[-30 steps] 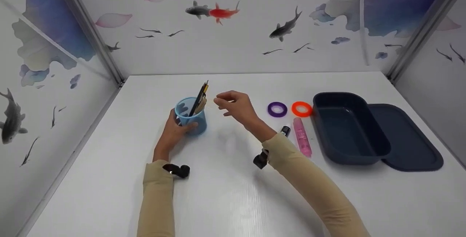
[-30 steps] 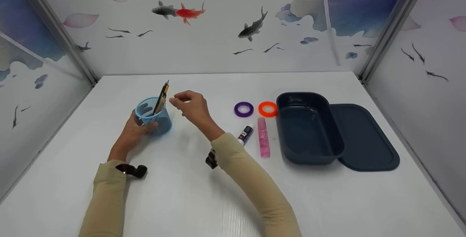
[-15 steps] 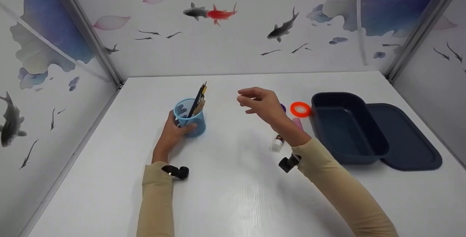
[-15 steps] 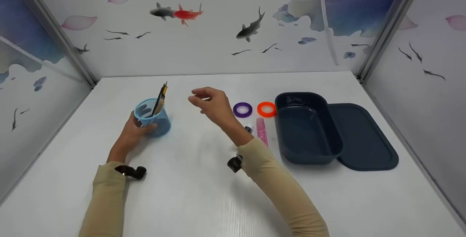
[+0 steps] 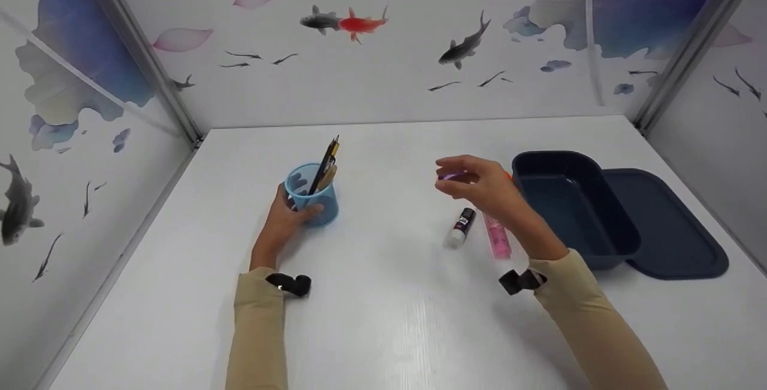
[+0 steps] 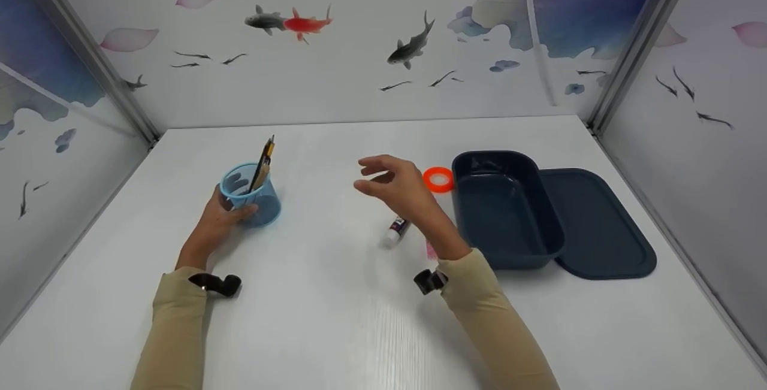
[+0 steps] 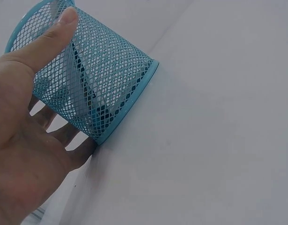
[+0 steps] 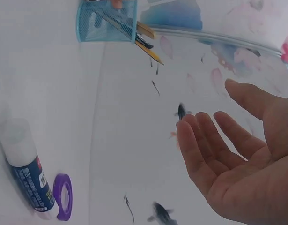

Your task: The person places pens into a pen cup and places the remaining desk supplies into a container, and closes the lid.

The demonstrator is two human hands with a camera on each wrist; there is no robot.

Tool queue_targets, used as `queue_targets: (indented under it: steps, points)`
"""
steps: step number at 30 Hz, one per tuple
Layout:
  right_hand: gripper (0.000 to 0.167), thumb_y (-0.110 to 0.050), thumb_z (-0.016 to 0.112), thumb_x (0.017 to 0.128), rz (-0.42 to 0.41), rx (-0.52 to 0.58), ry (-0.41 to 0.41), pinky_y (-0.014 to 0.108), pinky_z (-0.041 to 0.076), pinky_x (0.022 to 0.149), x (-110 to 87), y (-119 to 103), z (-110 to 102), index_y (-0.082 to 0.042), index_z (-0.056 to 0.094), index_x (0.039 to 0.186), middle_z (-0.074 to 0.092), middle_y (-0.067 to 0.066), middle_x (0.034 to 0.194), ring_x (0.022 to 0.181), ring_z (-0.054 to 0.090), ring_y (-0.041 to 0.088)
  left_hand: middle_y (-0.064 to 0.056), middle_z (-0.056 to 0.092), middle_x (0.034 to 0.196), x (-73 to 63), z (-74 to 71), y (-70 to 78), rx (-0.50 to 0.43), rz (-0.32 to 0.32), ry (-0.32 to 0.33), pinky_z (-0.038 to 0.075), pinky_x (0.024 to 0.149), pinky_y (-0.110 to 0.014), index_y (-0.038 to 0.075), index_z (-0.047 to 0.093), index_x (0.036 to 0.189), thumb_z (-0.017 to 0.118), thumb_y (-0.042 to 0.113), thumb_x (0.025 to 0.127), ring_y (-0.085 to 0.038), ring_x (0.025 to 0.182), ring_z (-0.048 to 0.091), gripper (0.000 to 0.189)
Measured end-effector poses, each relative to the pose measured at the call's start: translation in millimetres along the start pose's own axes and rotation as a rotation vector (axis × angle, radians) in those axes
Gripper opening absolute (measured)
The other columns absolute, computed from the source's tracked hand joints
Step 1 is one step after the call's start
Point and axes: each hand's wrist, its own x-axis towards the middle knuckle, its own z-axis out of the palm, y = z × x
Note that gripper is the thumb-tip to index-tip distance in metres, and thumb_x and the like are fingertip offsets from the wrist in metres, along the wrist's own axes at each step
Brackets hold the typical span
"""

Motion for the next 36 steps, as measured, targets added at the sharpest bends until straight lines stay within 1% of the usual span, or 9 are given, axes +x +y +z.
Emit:
queue_targets:
  steps: [4, 8, 12, 16, 18, 25, 30, 33, 36]
  points:
    - [0.049, -0.032, 0.071, 0.094, 0.020, -0.024, 0.024, 0.015, 0.056, 0.086, -10.3, 6.7, -22.0, -0.015, 0.060, 0.138, 0.065, 0.010, 0.132, 0.107, 0.066, 0.015, -0.012, 0.023, 0.166, 0.5, -0.3, 1.3, 0.000, -0.009, 0.002, 0.018, 0.128, -0.050, 0.015, 0.015, 0.160, 0.082, 0.033, 0.084, -0.034, 0.157, 0.016, 0.103]
    - [0.053, -0.038, 0.071, 0.093, 0.041, -0.036, 0.086, 0.014, 0.056, 0.085, -20.1, 15.4, -45.3, -0.016, 0.059, 0.139, 0.065, 0.010, 0.133, 0.100, 0.067, 0.005, -0.012, 0.024, 0.166, 1.3, -0.6, 1.6, 0.004, -0.013, 0.000, 0.018, 0.128, -0.051, 0.015, 0.015, 0.159, 0.082, 0.034, 0.083, -0.034, 0.157, 0.016, 0.103]
    - [0.054, -0.039, 0.070, 0.093, 0.031, 0.012, 0.158, 0.015, 0.057, 0.085, -27.3, 26.9, -66.2, -0.013, 0.058, 0.140, 0.067, 0.006, 0.127, 0.098, 0.068, 0.005, -0.012, 0.023, 0.167, 1.7, -0.9, 1.4, 0.010, -0.010, -0.004, 0.018, 0.128, -0.052, 0.015, 0.015, 0.160, 0.082, 0.036, 0.083, -0.034, 0.157, 0.016, 0.104]
    - [0.052, -0.034, 0.068, 0.095, -0.012, 0.068, 0.201, 0.014, 0.057, 0.087, -31.9, 37.8, -83.8, -0.009, 0.057, 0.140, 0.067, -0.008, 0.118, 0.102, 0.067, 0.003, -0.013, 0.024, 0.166, 1.6, -1.8, 0.0, 0.006, 0.000, -0.002, 0.018, 0.128, -0.051, 0.014, 0.014, 0.160, 0.083, 0.037, 0.082, -0.033, 0.156, 0.017, 0.106]
    - [0.050, -0.030, 0.068, 0.096, -0.034, 0.083, 0.219, 0.013, 0.057, 0.086, -34.9, 42.6, -92.2, -0.008, 0.057, 0.140, 0.067, -0.012, 0.116, 0.102, 0.067, 0.001, -0.013, 0.024, 0.166, 1.6, -1.7, -0.7, 0.004, 0.002, 0.003, 0.018, 0.128, -0.051, 0.014, 0.014, 0.160, 0.083, 0.037, 0.082, -0.033, 0.156, 0.018, 0.106]
    - [0.044, -0.021, 0.068, 0.096, -0.062, 0.108, 0.332, 0.012, 0.056, 0.082, -51.2, 53.3, -119.7, -0.011, 0.060, 0.138, 0.070, -0.011, 0.116, 0.096, 0.069, 0.002, -0.012, 0.021, 0.167, -1.0, -0.7, -1.1, 0.011, -0.012, -0.006, 0.016, 0.128, -0.054, 0.016, 0.011, 0.161, 0.081, 0.036, 0.084, -0.034, 0.157, 0.015, 0.106]
    - [0.046, -0.013, 0.070, 0.094, -0.098, 0.200, 0.400, 0.012, 0.057, 0.079, -62.8, 59.8, -139.0, -0.003, 0.059, 0.138, 0.071, -0.010, 0.118, 0.098, 0.069, 0.003, -0.011, 0.018, 0.168, -2.2, -1.8, -1.2, 0.010, -0.012, -0.014, 0.015, 0.128, -0.054, 0.018, 0.009, 0.161, 0.080, 0.036, 0.085, -0.034, 0.157, 0.012, 0.105]
    - [0.046, -0.015, 0.069, 0.095, -0.044, 0.145, 0.452, 0.010, 0.055, 0.079, -69.9, 68.6, -151.4, -0.006, 0.058, 0.139, 0.070, -0.017, 0.116, 0.097, 0.067, -0.002, -0.011, 0.018, 0.168, -1.1, -2.0, -1.2, 0.028, -0.016, -0.014, 0.016, 0.128, -0.052, 0.017, 0.009, 0.161, 0.080, 0.037, 0.085, -0.034, 0.157, 0.012, 0.105]
    - [0.047, -0.020, 0.067, 0.096, 0.039, 0.048, 0.489, 0.007, 0.051, 0.080, -77.2, 80.9, -163.4, -0.011, 0.057, 0.142, 0.067, -0.026, 0.114, 0.098, 0.063, -0.009, -0.012, 0.019, 0.168, 0.3, -1.0, -0.8, 0.037, -0.019, -0.006, 0.017, 0.128, -0.052, 0.016, 0.011, 0.161, 0.080, 0.037, 0.085, -0.034, 0.157, 0.013, 0.105]
